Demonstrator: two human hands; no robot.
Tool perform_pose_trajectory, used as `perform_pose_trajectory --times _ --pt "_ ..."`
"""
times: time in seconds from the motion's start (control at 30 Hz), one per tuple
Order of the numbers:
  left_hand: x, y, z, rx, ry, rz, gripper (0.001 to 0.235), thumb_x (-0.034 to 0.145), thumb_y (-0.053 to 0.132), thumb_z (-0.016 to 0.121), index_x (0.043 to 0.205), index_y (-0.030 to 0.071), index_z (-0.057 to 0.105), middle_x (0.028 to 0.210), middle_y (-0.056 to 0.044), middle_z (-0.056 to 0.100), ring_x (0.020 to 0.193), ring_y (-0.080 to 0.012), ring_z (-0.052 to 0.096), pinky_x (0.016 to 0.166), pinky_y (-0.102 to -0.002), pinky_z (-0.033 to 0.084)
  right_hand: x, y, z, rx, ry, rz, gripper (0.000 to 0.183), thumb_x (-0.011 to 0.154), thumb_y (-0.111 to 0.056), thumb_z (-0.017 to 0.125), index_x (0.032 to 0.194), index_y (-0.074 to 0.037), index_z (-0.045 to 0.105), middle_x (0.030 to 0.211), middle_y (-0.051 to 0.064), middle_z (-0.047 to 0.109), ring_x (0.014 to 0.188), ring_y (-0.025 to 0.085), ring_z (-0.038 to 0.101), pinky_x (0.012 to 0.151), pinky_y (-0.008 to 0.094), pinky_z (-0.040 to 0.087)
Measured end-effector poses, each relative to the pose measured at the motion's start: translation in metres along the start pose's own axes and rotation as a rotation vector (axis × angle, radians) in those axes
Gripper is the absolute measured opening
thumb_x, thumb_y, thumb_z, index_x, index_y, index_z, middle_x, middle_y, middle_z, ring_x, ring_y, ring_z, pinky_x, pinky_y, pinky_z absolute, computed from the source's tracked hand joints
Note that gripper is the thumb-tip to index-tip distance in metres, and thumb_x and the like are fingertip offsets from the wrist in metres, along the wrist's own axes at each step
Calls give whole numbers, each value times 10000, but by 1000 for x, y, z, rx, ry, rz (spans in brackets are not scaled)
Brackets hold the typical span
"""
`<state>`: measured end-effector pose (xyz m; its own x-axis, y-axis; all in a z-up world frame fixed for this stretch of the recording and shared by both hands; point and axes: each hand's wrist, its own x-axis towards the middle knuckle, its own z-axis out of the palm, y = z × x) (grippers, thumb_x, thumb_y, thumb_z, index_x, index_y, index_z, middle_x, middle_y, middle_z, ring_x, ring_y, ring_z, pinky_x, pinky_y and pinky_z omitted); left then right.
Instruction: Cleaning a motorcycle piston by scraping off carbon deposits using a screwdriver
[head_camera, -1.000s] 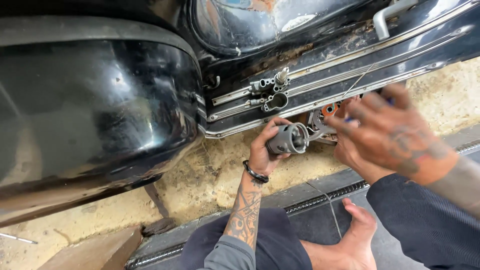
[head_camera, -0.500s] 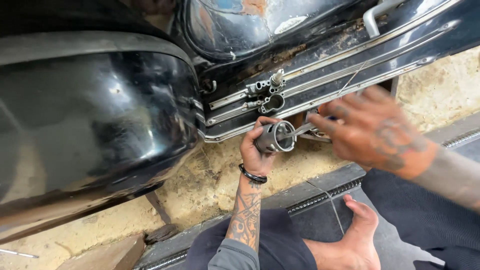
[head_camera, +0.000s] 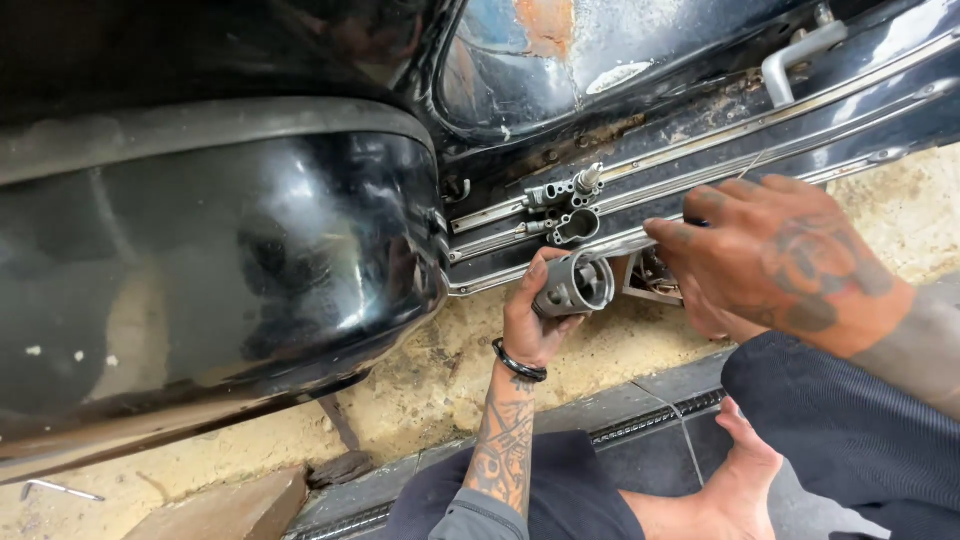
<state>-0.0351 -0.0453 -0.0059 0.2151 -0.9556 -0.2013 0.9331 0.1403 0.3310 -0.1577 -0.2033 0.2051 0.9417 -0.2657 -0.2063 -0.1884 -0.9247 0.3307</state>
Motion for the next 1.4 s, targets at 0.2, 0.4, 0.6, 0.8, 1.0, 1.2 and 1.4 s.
perform_pose_trajectory --times 0.2,0.4,0.6,0.8,1.0,1.2,1.4 --pt "4 9 -4 69 128 44 383 945 468 660 1077 108 663 899 -107 699 566 -159 634 385 -202 414 18 -20 -6 171 -84 -63 363 882 -81 578 1181 -286 593 792 -4 624 568 228 702 416 384 538" --pt "5 17 -7 -212 -6 199 371 841 239 630 1091 -35 631 1140 -251 654 1016 -341 659 908 -421 537 14 -13 1 144 -166 73 368 745 -283 589 1112 -288 612 793 -58 605 631 250 693 479 420 549" --pt "1 20 -3 -185 -48 208 343 855 241 596 1073 -23 623 1129 -256 625 1050 -345 608 951 -434 484 23 -13 -11 211 -355 -86 659 807 -84 667 1423 -272 521 888 -1 655 776 218 685 691 365 632" --pt "7 17 -4 -218 -56 212 346 873 216 587 1115 -28 627 1172 -252 653 1100 -373 639 988 -455 487 19 -27 -12 195 -348 -99 578 942 -182 556 1497 -271 423 1021 45 646 771 247 719 579 423 666" --pt "0 18 -1 -257 -135 259 330 812 158 574 1079 -31 612 1177 -292 587 1055 -395 593 992 -500 462 10 -33 -18 248 -426 51 650 960 -125 491 1548 -394 416 1034 -75 684 600 154 712 484 318 664" --pt "-2 18 -9 -294 -158 297 259 784 157 543 961 -16 620 1119 -234 558 992 -432 616 923 -538 507 5 -37 -23 221 -270 -32 523 922 -180 511 1417 -347 504 844 -64 611 559 212 693 387 380 549" --pt "1 17 -15 -235 -88 373 248 798 208 498 833 13 649 994 -174 571 925 -404 606 845 -500 510 2 -48 -9 341 -599 -45 753 921 4 448 1583 -326 310 1169 8 594 686 250 763 490 410 674"
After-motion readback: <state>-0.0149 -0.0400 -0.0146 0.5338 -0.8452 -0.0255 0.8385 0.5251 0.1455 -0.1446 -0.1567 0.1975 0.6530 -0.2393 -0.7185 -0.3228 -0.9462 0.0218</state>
